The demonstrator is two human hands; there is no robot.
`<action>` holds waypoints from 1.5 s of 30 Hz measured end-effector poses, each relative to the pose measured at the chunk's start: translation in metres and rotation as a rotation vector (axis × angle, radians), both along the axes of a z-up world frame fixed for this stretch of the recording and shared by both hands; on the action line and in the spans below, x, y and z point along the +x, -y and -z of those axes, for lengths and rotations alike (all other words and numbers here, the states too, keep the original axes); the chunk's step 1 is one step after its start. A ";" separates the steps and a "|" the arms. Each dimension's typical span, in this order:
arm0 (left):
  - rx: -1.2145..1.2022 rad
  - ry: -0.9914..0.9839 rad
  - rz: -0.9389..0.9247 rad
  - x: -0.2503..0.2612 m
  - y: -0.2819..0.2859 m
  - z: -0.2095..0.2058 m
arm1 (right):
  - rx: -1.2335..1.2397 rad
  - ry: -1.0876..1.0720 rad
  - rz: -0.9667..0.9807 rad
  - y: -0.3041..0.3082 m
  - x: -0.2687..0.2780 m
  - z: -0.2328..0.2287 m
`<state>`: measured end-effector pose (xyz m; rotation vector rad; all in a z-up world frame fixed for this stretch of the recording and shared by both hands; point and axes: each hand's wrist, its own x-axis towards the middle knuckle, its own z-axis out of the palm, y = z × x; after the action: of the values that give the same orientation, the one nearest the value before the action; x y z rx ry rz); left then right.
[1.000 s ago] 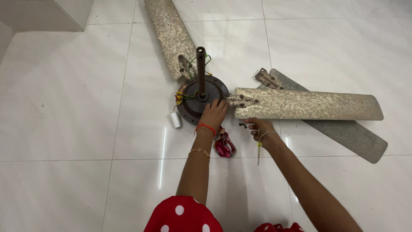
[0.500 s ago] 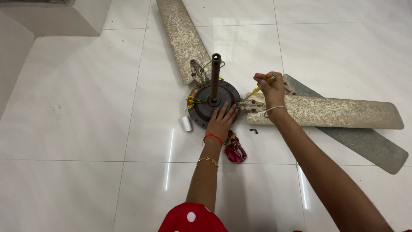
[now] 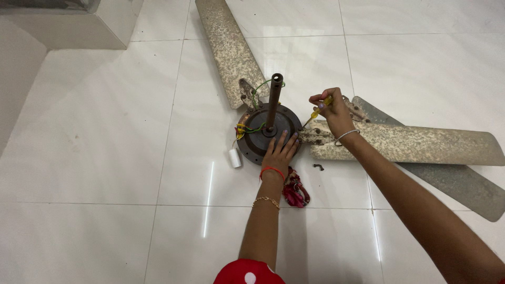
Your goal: The person is repairing a ceiling fan by using a screwdriver to tighten screws on the fan's motor housing. The fan is lying on the floor with its blades spread out. The person adjusts the fan's position and continues to work on the screws.
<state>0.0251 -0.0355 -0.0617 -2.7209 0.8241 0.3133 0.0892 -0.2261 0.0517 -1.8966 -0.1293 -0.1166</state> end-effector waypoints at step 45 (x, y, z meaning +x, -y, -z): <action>-0.139 0.026 -0.053 -0.005 0.002 -0.009 | -0.806 0.278 -0.030 -0.026 -0.006 -0.024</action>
<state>0.0197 -0.0371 -0.0526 -2.8733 0.7962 0.2392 0.0828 -0.1997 0.0759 -2.6712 -0.4462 -0.3475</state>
